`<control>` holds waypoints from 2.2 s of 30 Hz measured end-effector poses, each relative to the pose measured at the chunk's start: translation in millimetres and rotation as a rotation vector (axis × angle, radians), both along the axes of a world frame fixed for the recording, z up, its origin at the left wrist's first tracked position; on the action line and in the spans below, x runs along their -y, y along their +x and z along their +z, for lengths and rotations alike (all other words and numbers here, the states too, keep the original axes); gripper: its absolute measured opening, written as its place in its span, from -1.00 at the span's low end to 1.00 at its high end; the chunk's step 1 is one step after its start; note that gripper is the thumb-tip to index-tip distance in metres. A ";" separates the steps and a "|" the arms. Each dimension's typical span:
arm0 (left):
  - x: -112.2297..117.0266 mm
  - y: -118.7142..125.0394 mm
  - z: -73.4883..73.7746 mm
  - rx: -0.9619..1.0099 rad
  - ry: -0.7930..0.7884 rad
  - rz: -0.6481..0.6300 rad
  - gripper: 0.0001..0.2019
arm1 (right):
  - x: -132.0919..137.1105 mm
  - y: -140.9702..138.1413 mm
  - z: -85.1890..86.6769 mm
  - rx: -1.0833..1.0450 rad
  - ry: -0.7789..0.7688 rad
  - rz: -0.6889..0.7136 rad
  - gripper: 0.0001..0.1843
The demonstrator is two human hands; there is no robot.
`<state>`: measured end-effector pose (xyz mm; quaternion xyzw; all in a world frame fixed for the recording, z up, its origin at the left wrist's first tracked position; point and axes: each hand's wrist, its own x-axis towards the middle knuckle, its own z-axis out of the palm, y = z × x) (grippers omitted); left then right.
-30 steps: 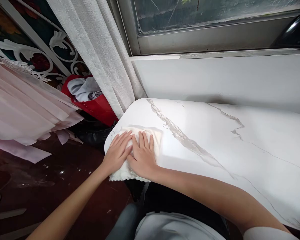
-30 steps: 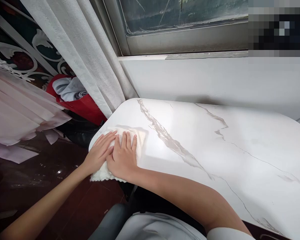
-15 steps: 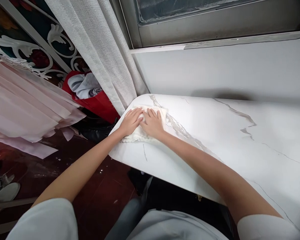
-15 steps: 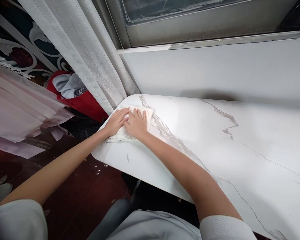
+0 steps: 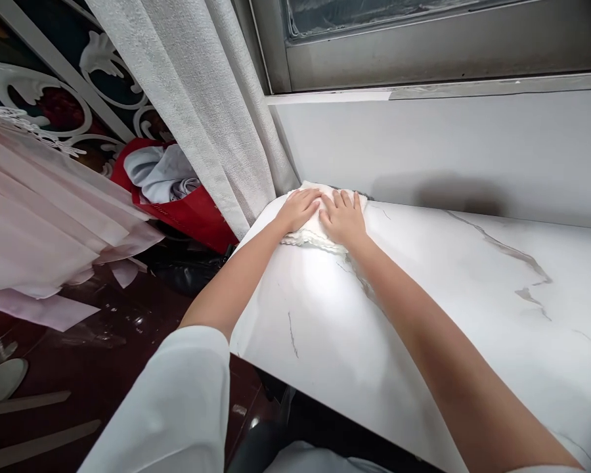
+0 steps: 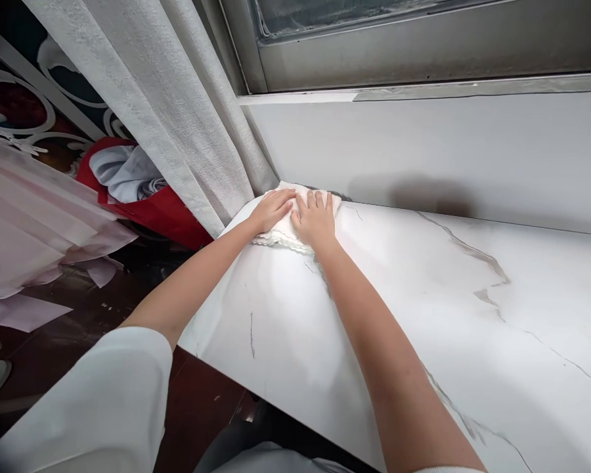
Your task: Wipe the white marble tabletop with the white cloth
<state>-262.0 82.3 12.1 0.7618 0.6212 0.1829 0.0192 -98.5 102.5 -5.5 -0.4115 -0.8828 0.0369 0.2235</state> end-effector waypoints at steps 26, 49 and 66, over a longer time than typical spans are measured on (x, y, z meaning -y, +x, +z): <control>84.0 -49.9 -2.0 0.004 -0.016 0.121 -0.54 | 72.3 -48.7 2.1 -0.061 0.004 0.070 -0.42; 281.9 11.9 -2.9 -0.036 0.087 0.379 -0.55 | 233.6 -5.7 20.7 0.075 -0.034 0.359 -0.37; 139.0 -16.4 1.5 -0.107 -0.011 0.364 -0.55 | 96.2 -40.9 13.2 -0.075 -0.116 0.252 -0.52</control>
